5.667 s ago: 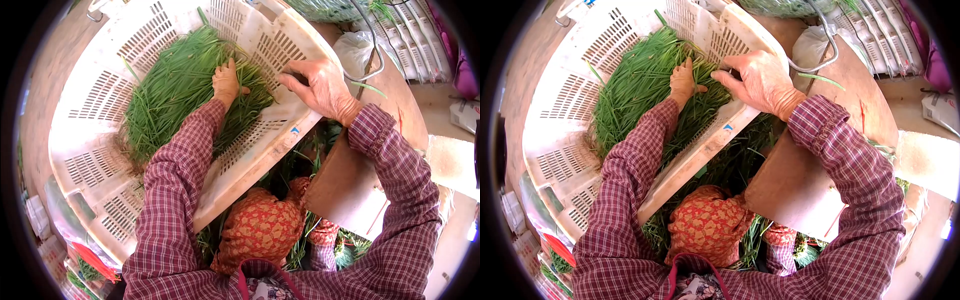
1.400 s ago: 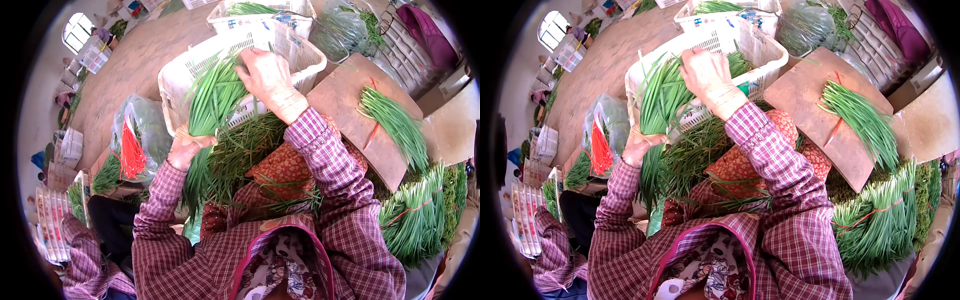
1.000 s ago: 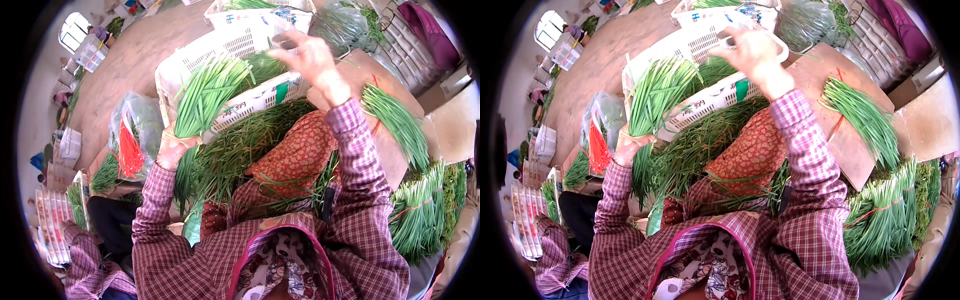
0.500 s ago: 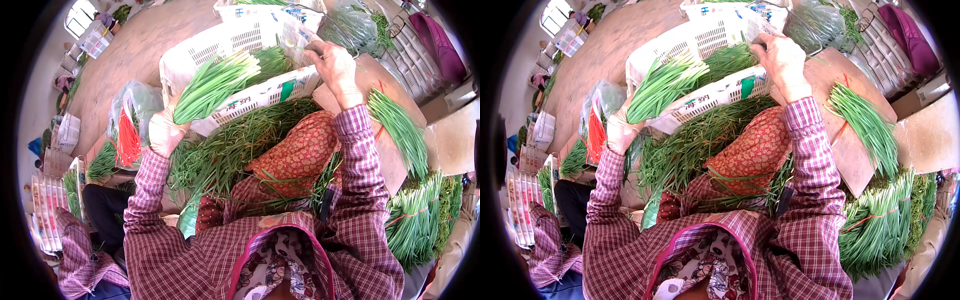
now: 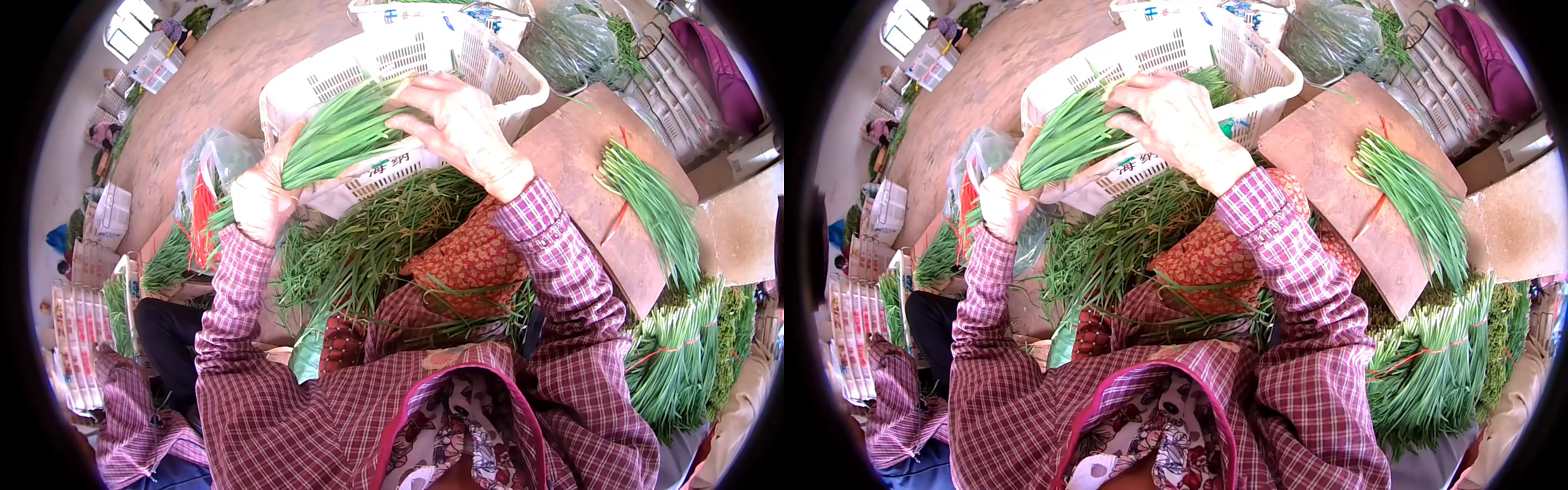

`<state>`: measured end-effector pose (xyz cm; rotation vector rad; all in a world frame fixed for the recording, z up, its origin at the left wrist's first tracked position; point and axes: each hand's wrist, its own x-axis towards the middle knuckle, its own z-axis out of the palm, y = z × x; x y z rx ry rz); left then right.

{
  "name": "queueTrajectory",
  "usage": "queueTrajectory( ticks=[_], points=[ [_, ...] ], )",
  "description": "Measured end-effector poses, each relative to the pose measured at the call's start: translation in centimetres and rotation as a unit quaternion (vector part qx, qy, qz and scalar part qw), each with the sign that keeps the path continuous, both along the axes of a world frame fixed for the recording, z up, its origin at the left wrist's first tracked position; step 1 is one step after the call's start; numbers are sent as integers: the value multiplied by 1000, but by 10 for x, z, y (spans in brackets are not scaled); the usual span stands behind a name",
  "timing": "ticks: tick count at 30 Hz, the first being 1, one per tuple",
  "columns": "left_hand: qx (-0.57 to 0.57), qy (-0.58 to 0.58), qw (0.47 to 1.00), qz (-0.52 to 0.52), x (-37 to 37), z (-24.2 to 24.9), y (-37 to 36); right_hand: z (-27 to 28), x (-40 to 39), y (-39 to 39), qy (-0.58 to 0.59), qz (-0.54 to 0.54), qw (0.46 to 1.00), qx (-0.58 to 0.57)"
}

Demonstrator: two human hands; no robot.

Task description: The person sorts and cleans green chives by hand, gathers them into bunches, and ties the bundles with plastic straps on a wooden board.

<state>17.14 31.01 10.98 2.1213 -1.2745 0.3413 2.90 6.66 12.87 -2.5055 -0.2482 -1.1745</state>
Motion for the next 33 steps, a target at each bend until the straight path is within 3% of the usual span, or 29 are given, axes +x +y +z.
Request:
queueTrajectory(
  ticks=[3, 5, 7, 11, 16, 17, 20, 21, 23, 24, 26, 28, 31, 33],
  points=[
    [-41, 24, 998, -29, 10, -8, 2, -7, -1, -3, 20, 20, 996, 85],
    [-44, 48, 997, -30, 10, -8, 3, -14, 0, -2, 2, -12, 997, 75],
    [-6, -69, 998, 2, -4, 8, 0, -16, -2, 1, -17, -42, 997, 64],
    [-9, -114, 993, 26, -5, 11, -2, -22, -13, -5, 14, -124, 991, 41],
    [40, -268, 960, 71, 8, 9, 14, -48, -37, -63, 15, -246, 969, 20],
    [40, -267, 960, 73, 9, 10, 18, -45, -48, -77, 35, -271, 962, 18],
    [80, -324, 940, 76, 11, 12, 30, -47, -62, -120, 308, -359, 881, -22],
    [108, -346, 928, 85, 12, 11, 32, -27, -60, -112, 370, -325, 870, 18],
    [124, -376, 915, 77, 9, 14, 29, -9, -49, -92, 272, -248, 930, -17],
    [125, -375, 915, 73, 7, 14, 27, -11, -41, -85, 159, -159, 973, -43],
    [127, -384, 913, 60, 6, 13, 24, 16, -19, -54, 228, -19, 970, 85],
    [119, -385, 914, 50, 3, 16, 19, 10, 5, -32, 138, -16, 990, -15],
    [112, -388, 914, 41, -1, 19, 17, 8, 8, -20, 191, -3, 981, 26],
    [113, -389, 913, 42, -1, 21, 19, -7, 7, -28, 101, -53, 993, -10]
  ],
)
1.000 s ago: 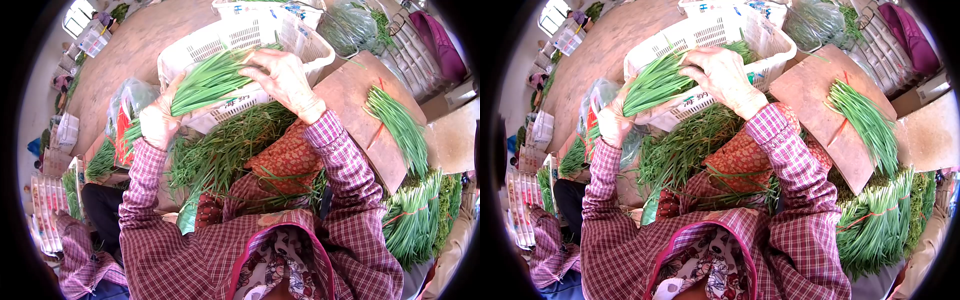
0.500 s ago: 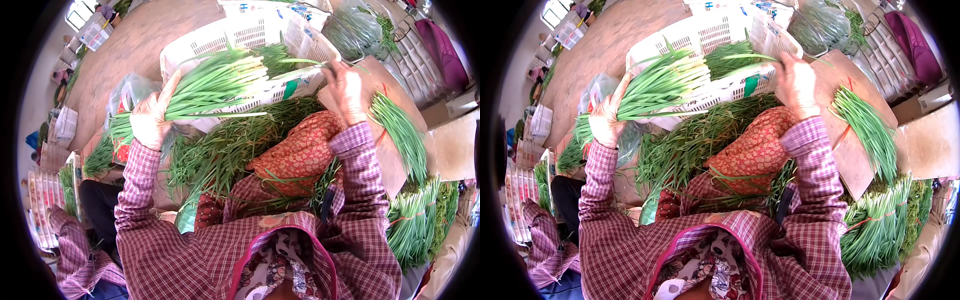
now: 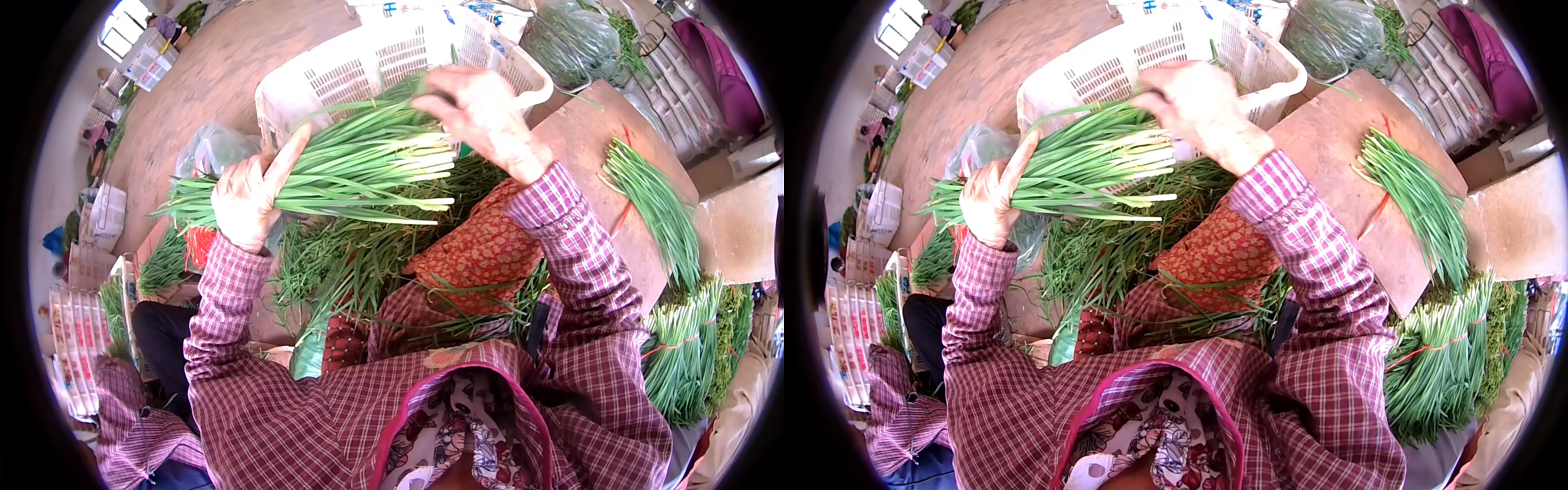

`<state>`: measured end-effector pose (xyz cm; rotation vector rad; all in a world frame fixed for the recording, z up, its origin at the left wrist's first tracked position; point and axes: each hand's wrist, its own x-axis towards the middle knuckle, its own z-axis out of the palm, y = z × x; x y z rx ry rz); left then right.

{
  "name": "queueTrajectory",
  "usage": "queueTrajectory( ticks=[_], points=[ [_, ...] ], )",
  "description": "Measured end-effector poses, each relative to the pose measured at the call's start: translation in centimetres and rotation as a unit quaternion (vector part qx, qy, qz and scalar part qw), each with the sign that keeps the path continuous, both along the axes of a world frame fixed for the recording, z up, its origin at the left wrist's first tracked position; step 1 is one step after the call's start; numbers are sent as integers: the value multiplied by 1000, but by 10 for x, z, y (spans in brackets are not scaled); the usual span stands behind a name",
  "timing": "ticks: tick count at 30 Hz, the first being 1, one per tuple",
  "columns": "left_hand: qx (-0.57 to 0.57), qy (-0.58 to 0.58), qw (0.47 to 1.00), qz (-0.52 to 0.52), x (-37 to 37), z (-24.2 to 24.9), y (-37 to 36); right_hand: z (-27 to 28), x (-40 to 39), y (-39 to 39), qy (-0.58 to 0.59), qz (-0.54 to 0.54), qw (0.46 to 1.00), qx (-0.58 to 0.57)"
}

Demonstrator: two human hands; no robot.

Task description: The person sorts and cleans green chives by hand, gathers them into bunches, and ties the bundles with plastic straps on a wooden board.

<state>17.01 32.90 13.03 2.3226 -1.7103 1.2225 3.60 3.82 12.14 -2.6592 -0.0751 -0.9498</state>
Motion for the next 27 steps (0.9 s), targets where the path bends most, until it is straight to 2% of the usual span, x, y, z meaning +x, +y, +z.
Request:
queueTrajectory(
  ticks=[3, 5, 7, 9, 11, 13, 15, 16, 17, 19, 20, 21, 23, 24, 25, 27],
  points=[
    [-13, 9, 1000, -16, -1, 0, 8, -18, -16, -39, -25, -142, 989, 18],
    [2, 0, 1000, 18, 2, -1, 14, -18, -27, -56, 45, -201, 978, -39],
    [-6, -4, 1000, -3, 3, -1, 11, -7, -27, -51, 79, -183, 980, -15],
    [-12, -35, 999, -13, 2, -1, 9, 9, -19, -43, 61, -180, 980, -50],
    [-10, -40, 999, -23, 0, 2, 6, 17, -6, -34, 99, -149, 984, -23],
    [-10, -44, 998, -34, -2, 3, 3, 22, 9, -16, 192, 41, 971, 134],
    [-1, -46, 998, -30, -2, 3, 1, 31, 18, 2, 235, 96, 963, 92],
    [0, -46, 998, -32, -3, 3, 1, 38, 14, 11, 247, 120, 950, 149],
    [4, -50, 998, -29, -5, 4, 0, 36, 17, 13, 246, 119, 950, 150],
    [10, -54, 998, -26, -8, 4, -1, 21, 25, 15, 208, 127, 943, 227],
    [1, -44, 999, -28, -9, 5, 0, 6, 35, 5, 102, 102, 987, 69],
    [-8, -34, 999, -31, -10, 5, 0, 8, 31, 4, 102, 101, 987, 70],
    [-13, -26, 999, -29, -8, 2, 5, 10, 18, 1, 169, -58, 979, 93],
    [-19, -19, 999, -27, -5, 0, 8, 2, 13, -13, 164, -64, 972, 154],
    [-18, -19, 999, -29, -2, -3, 11, -12, 8, -31, 109, -89, 986, 88],
    [-27, -17, 999, 25, 2, -6, 21, -27, -13, -60, 115, -156, 981, 21]
  ],
)
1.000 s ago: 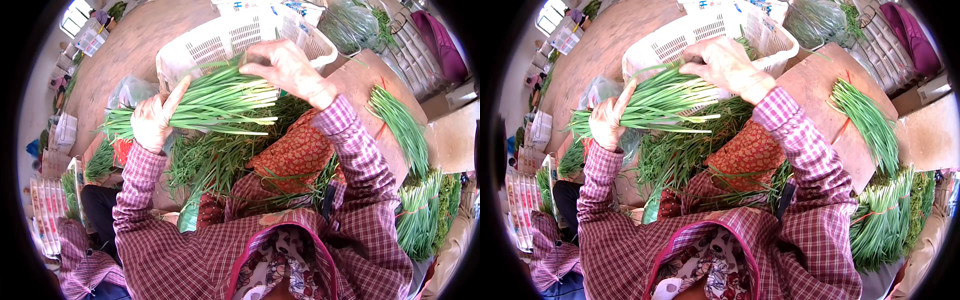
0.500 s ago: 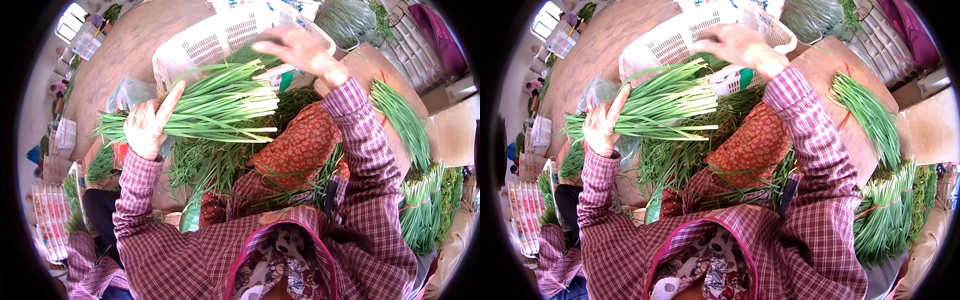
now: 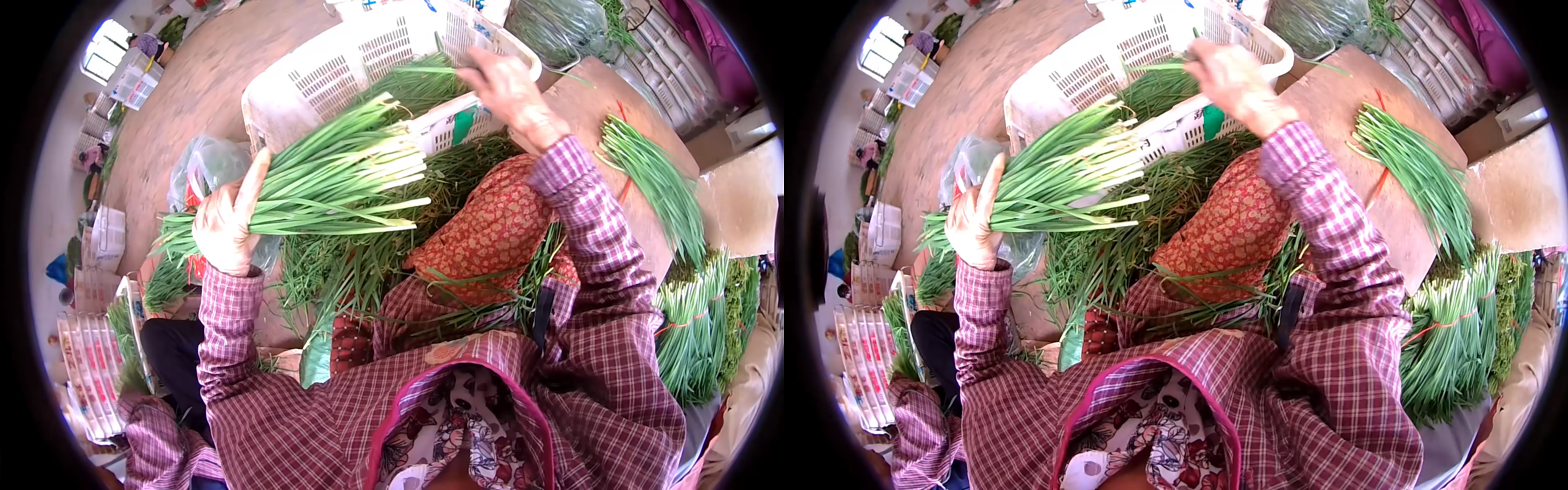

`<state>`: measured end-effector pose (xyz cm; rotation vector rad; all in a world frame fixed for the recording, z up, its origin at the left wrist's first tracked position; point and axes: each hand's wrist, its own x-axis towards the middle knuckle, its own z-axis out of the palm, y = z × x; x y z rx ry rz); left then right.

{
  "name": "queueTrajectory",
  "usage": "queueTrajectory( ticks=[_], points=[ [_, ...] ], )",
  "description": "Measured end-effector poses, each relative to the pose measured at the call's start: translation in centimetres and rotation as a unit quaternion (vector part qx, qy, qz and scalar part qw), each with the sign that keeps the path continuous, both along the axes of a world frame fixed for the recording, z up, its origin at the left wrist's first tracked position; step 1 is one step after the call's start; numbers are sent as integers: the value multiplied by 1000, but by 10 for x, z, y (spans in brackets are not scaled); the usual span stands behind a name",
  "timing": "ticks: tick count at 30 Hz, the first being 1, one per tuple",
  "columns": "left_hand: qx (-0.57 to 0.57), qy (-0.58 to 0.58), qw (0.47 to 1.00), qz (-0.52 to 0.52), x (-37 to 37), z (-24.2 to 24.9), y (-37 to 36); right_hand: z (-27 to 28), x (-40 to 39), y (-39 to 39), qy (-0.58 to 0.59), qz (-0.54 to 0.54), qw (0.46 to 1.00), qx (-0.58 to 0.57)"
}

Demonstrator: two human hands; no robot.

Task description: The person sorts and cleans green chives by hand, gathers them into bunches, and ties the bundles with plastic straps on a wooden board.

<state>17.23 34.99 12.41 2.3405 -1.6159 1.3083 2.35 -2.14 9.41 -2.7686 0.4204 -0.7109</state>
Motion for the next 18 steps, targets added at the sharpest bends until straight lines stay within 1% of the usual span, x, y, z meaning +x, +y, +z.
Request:
queueTrajectory(
  ticks=[1, 3, 4, 5, 6, 8, 9, 11, 12, 14, 15, 17, 18],
  points=[
    [4, 21, 1000, 13, 0, -1, 3, 5, -8, -2, 0, -1, 1000, 0],
    [-6, 19, 1000, 8, 1, -1, 3, 16, -24, -2, 189, -16, 982, 21],
    [-16, 17, 1000, 4, 2, -1, 2, 19, -26, 6, 188, -19, 982, 22],
    [-14, 13, 1000, -1, 2, 0, 0, 20, -24, 15, 120, 40, 989, 80],
    [-13, 12, 1000, -3, 1, 0, -1, 20, -23, 21, 50, 99, 984, 138],
    [-6, 12, 1000, -8, -1, 1, -3, 16, -8, 32, 47, 142, 951, 269],
    [-4, 11, 1000, -10, -2, 2, -5, 15, -2, 38, 55, 159, 937, 306],
    [-5, 5, 1000, -15, -2, 2, -6, 9, 11, 43, 71, 181, 909, 369],
    [-5, 3, 1000, -16, -3, 3, -7, 9, 10, 43, 70, 180, 909, 369],
    [-16, 5, 1000, -21, -4, 4, -8, 7, 9, 43, 48, 192, 882, 429],
    [-15, 5, 1000, -21, -4, 4, -7, 3, 6, 40, 48, 192, 881, 429],
    [-20, 7, 1000, -18, -3, 4, -5, -6, -7, 28, -32, 52, 931, 361],
    [-20, 8, 1000, -18, -1, 3, -4, -4, -14, 14, -12, 55, 951, 303]
  ],
)
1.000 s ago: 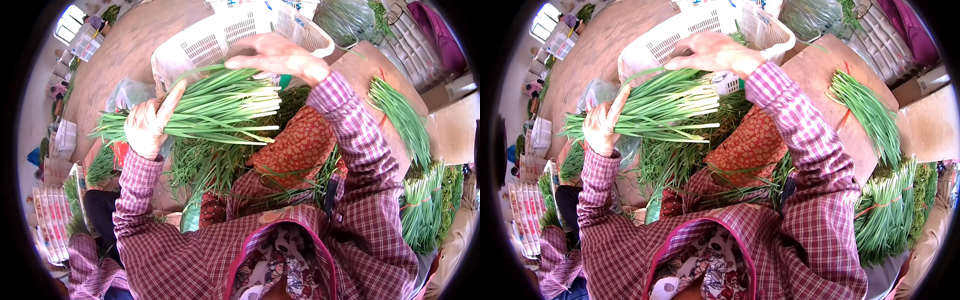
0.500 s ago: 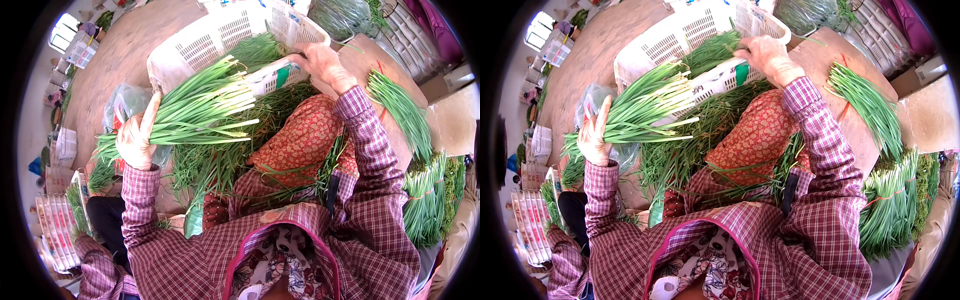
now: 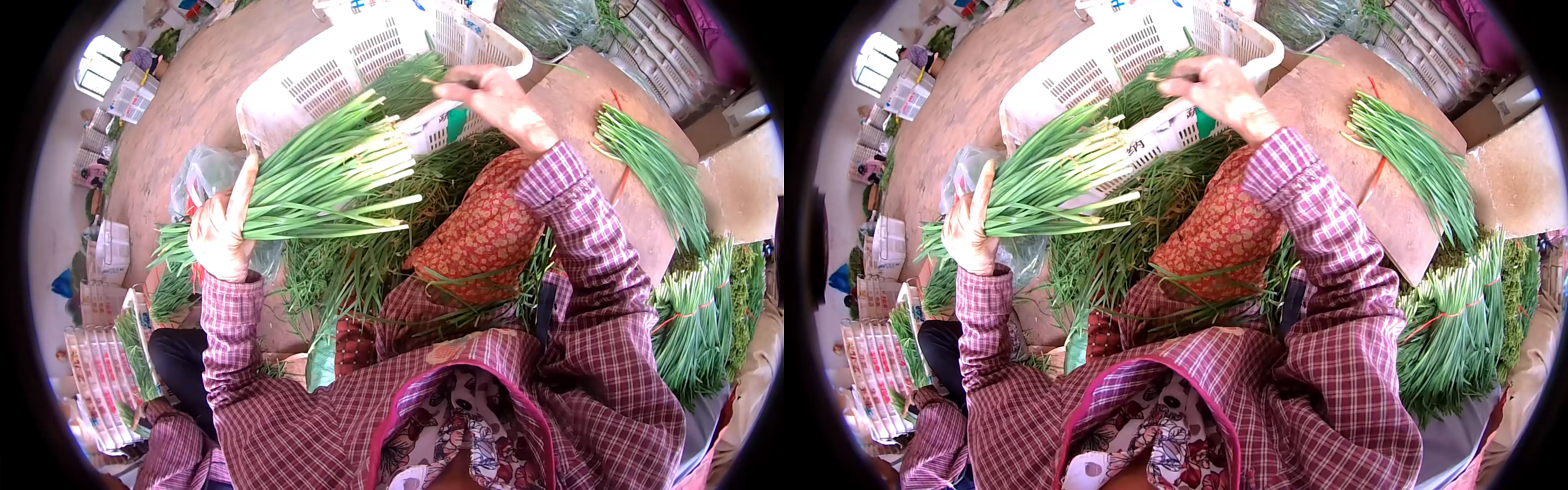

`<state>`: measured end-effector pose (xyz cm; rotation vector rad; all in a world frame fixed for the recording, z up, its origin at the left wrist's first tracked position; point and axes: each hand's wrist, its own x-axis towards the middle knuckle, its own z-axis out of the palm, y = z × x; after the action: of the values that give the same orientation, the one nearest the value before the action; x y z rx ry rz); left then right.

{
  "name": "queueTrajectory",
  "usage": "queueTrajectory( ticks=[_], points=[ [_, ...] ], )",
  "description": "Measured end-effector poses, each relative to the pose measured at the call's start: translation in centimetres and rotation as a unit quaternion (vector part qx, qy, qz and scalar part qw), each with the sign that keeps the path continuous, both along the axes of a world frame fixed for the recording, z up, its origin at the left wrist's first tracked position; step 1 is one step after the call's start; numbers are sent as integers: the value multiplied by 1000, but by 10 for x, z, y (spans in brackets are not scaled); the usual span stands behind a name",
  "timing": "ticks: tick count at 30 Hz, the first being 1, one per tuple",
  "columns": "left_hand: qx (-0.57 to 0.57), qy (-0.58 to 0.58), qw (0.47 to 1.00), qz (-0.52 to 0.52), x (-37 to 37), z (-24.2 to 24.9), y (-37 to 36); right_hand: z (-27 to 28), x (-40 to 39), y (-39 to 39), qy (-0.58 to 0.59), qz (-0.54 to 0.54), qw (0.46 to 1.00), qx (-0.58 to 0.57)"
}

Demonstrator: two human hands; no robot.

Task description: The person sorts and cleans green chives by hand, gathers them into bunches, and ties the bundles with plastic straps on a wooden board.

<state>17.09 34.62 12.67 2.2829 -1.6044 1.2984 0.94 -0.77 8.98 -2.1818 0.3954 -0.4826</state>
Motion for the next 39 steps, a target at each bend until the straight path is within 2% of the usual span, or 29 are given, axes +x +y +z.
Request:
queueTrajectory(
  ticks=[2, 3, 5, 6, 7, 8, 12, 14, 18, 20, 22, 24, 26, 28, 29, 31, 32, 34, 35, 36, 39],
  points=[
    [7, -8, 1000, 24, 4, -2, 3, -1, -11, -5, 37, -121, 962, -241],
    [16, -2, 999, 34, 4, -2, 2, 5, -15, 0, 38, -118, 963, -241],
    [30, -3, 998, 52, 4, -2, 2, 21, -25, 19, -64, -109, 951, -283],
    [44, -6, 997, 68, 6, -2, 1, 26, -26, 27, -64, -105, 952, -281],
    [0, -9, 1000, 19, 5, -1, -6, 31, -26, 37, -121, -52, 964, -229],
    [0, -10, 1000, 21, 5, -1, -9, 33, -24, 48, -178, 2, 968, -175],
    [12, 6, 999, 43, 5, -2, -10, 29, -16, 95, -232, -36, 950, -206],
    [13, 27, 999, 44, 3, -2, -13, 29, -10, 104, -185, -48, 963, -189],
    [20, 17, 998, 57, 1, -3, -15, 17, 8, 110, -198, -71, 958, -195],
    [31, 48, 993, 104, -1, -4, -15, 17, 7, 107, -211, 8, 976, -49],
    [21, 68, 993, 99, 7, -5, -11, 34, -12, 104, -123, 108, 981, 107],
    [10, 90, 991, 94, 10, -6, -11, 30, -20, 91, -173, 165, 956, 170],
    [-21, 109, 990, 91, 10, -5, -11, 48, -41, 79, -114, 175, 948, 239],
    [-16, 96, 991, 92, 11, -6, -11, 47, -53, 71, -174, 212, 906, 323],
    [-11, 82, 992, 93, 12, -7, -11, 46, -61, 71, -223, 240, 867, 375],
    [-20, 67, 995, 75, 18, -10, -11, 54, -69, 61, -248, 337, 821, 389],
    [-27, 52, 997, 55, 20, -12, -11, 58, -71, 59, -249, 336, 821, 389],
    [-25, 51, 997, 53, 19, -11, -12, 70, -68, 64, -123, 219, 943, 220],
    [-22, 51, 997, 53, 18, -11, -13, 63, -52, 67, -157, 180, 968, 75],
    [-22, 51, 997, 51, 17, -10, -14, 47, -35, 68, -200, 119, 973, 2],
    [-25, 80, 996, 43, 10, -5, -19, 36, -7, 82, -202, 15, 970, -134]
  ],
)
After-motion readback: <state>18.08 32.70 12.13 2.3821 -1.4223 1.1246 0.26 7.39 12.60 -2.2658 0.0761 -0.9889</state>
